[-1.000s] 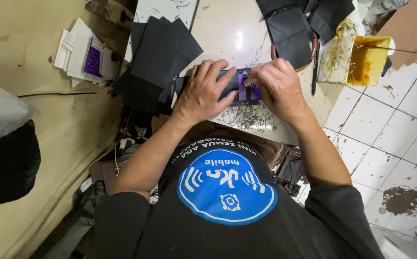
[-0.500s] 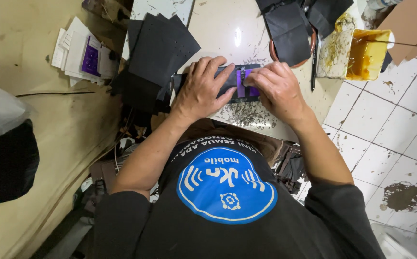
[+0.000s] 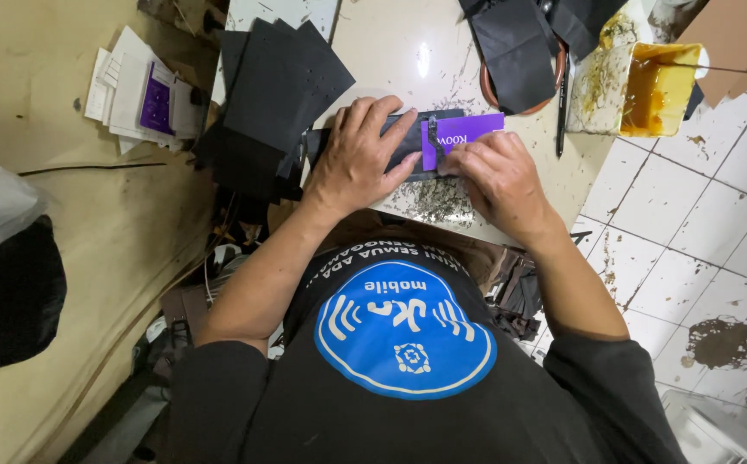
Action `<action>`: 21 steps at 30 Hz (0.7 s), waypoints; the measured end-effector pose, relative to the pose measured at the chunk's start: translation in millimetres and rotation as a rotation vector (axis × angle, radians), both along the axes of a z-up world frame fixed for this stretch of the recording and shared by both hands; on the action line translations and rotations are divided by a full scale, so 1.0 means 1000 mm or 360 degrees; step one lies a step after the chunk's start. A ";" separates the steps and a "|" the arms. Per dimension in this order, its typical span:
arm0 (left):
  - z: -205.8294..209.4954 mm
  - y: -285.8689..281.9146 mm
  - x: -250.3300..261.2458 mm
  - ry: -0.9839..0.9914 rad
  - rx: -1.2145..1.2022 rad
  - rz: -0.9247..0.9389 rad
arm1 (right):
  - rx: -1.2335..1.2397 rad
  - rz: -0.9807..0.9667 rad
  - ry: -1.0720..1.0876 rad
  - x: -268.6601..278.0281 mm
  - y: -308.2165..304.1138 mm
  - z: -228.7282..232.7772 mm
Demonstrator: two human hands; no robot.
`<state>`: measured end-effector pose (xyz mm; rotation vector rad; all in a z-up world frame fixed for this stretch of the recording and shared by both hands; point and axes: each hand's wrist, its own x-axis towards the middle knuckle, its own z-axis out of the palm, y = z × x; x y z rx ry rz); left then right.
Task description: Assembling leather card holders by gluing and attaching labels
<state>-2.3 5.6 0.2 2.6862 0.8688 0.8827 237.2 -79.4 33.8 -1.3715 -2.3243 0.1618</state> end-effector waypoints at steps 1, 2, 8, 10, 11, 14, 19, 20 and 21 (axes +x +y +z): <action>0.000 0.000 0.000 -0.0012 0.0010 0.0001 | -0.0012 -0.0007 0.0058 0.000 0.000 0.000; 0.001 0.000 0.001 -0.0010 0.0008 -0.0006 | -0.0014 -0.0014 0.0060 0.001 0.004 -0.003; 0.001 -0.001 0.000 -0.0016 -0.0003 0.0006 | 0.0147 -0.0097 -0.0092 -0.006 0.002 0.005; 0.000 0.000 0.001 -0.0012 -0.0003 -0.0001 | -0.0003 -0.0023 -0.0096 -0.006 -0.006 0.014; -0.001 0.001 0.001 -0.0016 -0.0001 -0.0002 | -0.0002 -0.0024 -0.0100 -0.002 -0.005 0.007; -0.001 0.001 0.001 -0.0002 0.0001 -0.0008 | -0.0046 -0.0079 0.0167 0.007 -0.003 -0.007; 0.003 -0.001 0.000 0.0006 -0.0027 -0.0006 | 0.0185 -0.0102 0.0191 0.002 0.012 -0.015; 0.003 0.000 0.000 0.0007 -0.0025 -0.0004 | 0.0187 -0.0099 0.0192 0.002 0.014 -0.014; 0.004 0.000 0.000 0.0008 -0.0031 -0.0005 | 0.0219 -0.0098 0.0123 0.001 0.015 -0.012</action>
